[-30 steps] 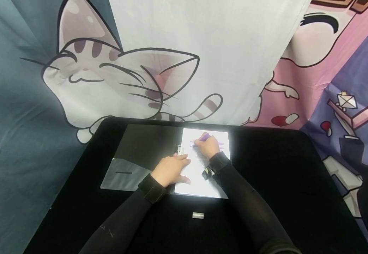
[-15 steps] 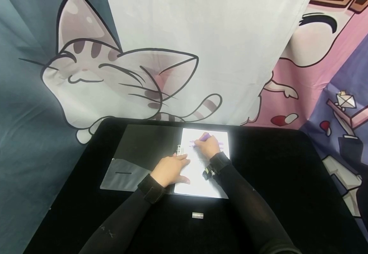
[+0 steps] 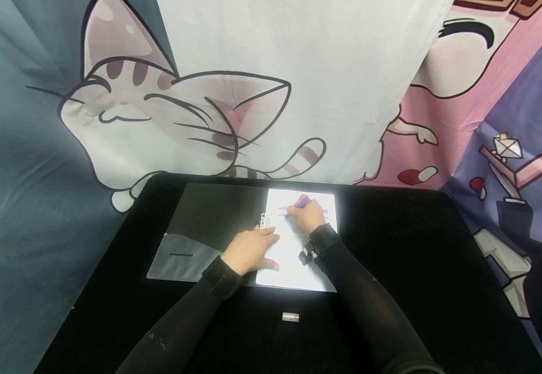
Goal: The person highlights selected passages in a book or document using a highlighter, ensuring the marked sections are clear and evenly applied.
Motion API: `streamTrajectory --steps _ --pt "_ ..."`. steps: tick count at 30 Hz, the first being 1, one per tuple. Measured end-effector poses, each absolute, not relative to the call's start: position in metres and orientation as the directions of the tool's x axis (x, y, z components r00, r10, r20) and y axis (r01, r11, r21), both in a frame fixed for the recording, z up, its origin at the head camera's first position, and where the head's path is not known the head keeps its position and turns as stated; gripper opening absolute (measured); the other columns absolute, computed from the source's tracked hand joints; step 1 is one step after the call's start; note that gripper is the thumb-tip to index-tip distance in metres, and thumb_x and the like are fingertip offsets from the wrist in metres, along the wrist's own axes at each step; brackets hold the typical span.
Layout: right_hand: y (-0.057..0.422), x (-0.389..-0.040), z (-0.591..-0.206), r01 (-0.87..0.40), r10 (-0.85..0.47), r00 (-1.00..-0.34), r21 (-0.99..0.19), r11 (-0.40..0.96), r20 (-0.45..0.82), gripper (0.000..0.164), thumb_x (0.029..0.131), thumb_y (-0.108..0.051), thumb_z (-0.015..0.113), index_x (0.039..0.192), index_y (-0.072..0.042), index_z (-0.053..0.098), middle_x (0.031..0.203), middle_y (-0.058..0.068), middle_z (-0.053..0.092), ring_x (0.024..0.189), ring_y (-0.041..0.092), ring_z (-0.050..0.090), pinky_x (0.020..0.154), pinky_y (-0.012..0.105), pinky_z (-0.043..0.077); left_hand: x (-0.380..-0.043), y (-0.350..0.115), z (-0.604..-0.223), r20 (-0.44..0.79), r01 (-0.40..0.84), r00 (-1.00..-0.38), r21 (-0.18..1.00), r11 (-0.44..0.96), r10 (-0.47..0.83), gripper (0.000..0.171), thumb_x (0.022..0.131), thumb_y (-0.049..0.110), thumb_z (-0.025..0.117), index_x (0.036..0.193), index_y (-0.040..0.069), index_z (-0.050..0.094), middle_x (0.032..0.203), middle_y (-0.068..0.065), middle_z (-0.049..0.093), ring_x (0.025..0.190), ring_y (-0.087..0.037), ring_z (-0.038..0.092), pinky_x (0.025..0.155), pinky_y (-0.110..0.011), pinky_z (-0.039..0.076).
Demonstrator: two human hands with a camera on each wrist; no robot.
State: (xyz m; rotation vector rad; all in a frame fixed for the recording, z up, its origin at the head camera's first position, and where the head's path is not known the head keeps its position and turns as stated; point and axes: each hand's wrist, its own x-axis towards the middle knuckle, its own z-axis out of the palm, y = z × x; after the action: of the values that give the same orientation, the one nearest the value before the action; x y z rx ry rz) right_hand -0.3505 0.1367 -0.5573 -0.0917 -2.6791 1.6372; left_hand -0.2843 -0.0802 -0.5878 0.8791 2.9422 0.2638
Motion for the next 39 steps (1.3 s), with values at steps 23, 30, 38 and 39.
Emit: streamTrajectory --steps 23,30,38,39 --pt "0.145 -0.356 -0.563 0.062 0.063 -0.997 -0.876 0.479 -0.036 0.015 0.085 -0.014 0.077 0.077 -0.016 0.064 0.073 -0.001 0.060 0.069 0.021 0.048 0.057 0.035 0.035 -0.292 -0.079 -0.599 0.004 0.562 -0.826 0.094 0.822 0.564 0.096 0.079 0.083 0.088 0.157 0.030 0.070 0.170 0.001 0.062 0.145 -0.044 0.070 0.108 -0.055 0.067" --pt "0.153 -0.375 -0.586 0.115 0.086 -0.993 -0.839 0.532 -0.082 0.017 0.087 -0.019 0.080 0.078 -0.016 0.065 0.078 0.000 0.065 0.072 0.023 0.054 0.058 0.037 0.041 -0.291 -0.079 -0.598 -0.003 0.556 -0.829 0.109 0.824 0.560 0.095 0.079 0.081 0.089 0.157 0.029 0.071 0.170 0.000 0.062 0.145 -0.044 0.069 0.109 -0.056 0.066" --pt "0.157 -0.378 -0.594 0.087 0.097 -0.994 -0.838 0.539 -0.041 0.016 0.084 -0.017 0.080 0.077 -0.016 0.065 0.076 0.001 0.065 0.070 0.023 0.053 0.055 0.037 0.039 -0.290 -0.079 -0.597 0.009 0.562 -0.825 0.109 0.820 0.565 0.095 0.079 0.083 0.087 0.156 0.029 0.071 0.169 0.000 0.064 0.144 -0.044 0.070 0.106 -0.057 0.067" --pt "0.157 -0.378 -0.593 0.086 0.096 -0.995 -0.840 0.536 -0.041 0.017 0.084 -0.017 0.080 0.077 -0.016 0.064 0.076 0.001 0.065 0.070 0.023 0.052 0.055 0.037 0.039 -0.290 -0.079 -0.597 0.011 0.562 -0.825 0.112 0.820 0.564 0.095 0.079 0.083 0.088 0.156 0.029 0.072 0.169 -0.001 0.064 0.144 -0.045 0.070 0.106 -0.058 0.067"
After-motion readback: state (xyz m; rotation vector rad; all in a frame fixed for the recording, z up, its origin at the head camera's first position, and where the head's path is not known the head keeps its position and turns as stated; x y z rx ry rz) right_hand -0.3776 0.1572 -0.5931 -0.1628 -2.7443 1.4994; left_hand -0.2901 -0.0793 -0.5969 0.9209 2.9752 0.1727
